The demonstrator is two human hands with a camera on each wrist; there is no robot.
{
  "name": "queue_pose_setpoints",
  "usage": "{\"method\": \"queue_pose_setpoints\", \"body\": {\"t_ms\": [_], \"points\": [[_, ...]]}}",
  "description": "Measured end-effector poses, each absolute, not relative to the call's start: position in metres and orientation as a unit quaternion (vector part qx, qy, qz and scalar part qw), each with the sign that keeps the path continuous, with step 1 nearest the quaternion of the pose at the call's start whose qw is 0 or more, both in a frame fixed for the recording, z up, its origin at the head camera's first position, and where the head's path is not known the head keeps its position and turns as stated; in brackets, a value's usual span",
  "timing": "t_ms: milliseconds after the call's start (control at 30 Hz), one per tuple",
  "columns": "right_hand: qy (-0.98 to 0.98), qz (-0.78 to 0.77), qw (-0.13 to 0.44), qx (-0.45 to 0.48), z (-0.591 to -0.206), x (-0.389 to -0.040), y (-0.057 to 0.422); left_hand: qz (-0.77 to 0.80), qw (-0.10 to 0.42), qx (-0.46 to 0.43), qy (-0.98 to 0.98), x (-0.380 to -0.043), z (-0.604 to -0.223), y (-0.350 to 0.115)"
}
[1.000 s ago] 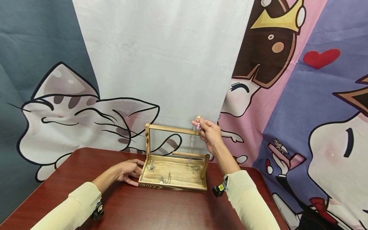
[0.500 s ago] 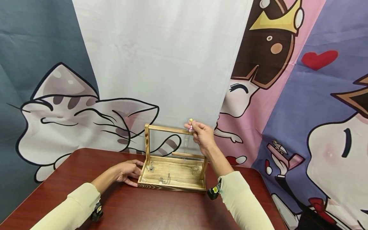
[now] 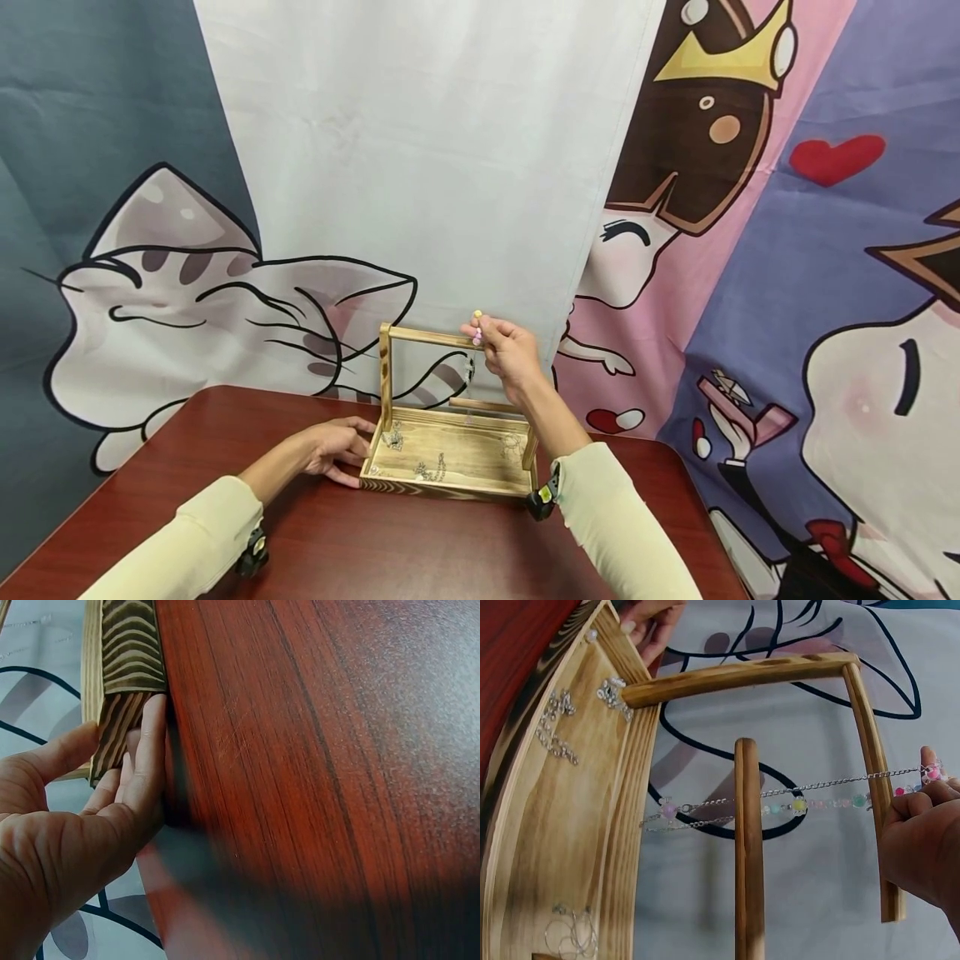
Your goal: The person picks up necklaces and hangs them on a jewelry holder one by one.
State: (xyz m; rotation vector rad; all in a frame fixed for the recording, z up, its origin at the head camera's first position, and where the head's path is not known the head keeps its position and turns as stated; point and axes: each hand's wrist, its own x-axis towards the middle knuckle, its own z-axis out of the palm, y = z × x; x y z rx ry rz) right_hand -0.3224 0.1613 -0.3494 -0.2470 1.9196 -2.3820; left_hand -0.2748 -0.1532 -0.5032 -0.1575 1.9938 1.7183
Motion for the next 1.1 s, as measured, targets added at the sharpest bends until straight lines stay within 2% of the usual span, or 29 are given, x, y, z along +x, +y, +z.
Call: {"method": "queue_pose_setpoints", "body": {"t_ms": [1100], "points": [[0.63, -0.769, 0.05, -0.099, -0.36, -0.318, 0.101, 0.628, 0.253, -0.052, 0.734, -0.276, -0.502, -0.154]]}}
